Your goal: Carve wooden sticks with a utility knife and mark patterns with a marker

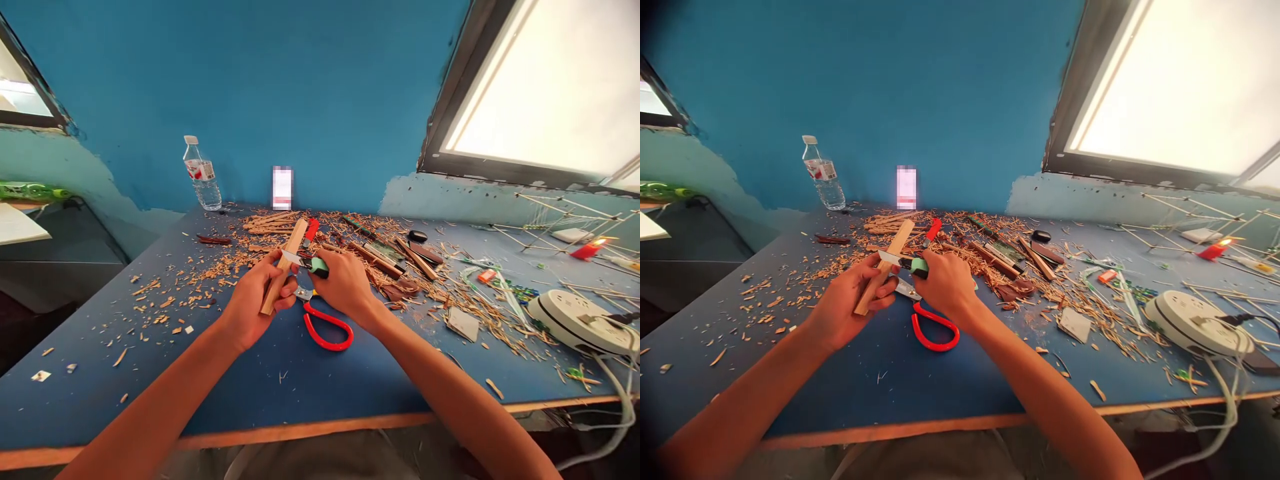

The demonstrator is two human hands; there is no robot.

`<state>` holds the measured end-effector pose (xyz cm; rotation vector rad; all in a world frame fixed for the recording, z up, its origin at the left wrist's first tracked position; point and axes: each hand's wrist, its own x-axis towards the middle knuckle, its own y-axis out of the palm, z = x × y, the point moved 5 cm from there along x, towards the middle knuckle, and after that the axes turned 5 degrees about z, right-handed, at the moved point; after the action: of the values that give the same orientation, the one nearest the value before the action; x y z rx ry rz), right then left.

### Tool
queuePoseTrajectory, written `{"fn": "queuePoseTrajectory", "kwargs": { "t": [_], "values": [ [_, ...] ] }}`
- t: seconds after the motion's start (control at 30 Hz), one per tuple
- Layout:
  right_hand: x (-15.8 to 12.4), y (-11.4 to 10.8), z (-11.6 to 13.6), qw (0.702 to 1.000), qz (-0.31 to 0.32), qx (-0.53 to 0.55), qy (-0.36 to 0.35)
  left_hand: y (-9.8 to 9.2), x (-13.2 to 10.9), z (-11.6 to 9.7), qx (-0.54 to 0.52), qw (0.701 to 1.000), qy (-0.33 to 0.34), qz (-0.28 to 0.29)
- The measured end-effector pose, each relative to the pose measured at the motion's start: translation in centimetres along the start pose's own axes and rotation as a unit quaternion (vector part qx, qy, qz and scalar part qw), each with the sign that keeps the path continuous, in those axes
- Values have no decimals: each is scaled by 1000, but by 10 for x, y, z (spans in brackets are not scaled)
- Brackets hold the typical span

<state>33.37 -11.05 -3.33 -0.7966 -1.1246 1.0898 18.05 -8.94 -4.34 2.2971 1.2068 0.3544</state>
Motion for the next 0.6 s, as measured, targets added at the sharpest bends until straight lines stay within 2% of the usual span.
{"fn": "queuePoseTrajectory", "kwargs": {
  "t": [0.27, 0.6],
  "values": [
    [2, 10, 13, 999, 39, -32, -15, 2, -4, -1, 59, 998, 16, -10],
    [5, 10, 28, 997, 54, -42, -22, 1, -3, -3, 143, 987, 64, -30]
  ]
}}
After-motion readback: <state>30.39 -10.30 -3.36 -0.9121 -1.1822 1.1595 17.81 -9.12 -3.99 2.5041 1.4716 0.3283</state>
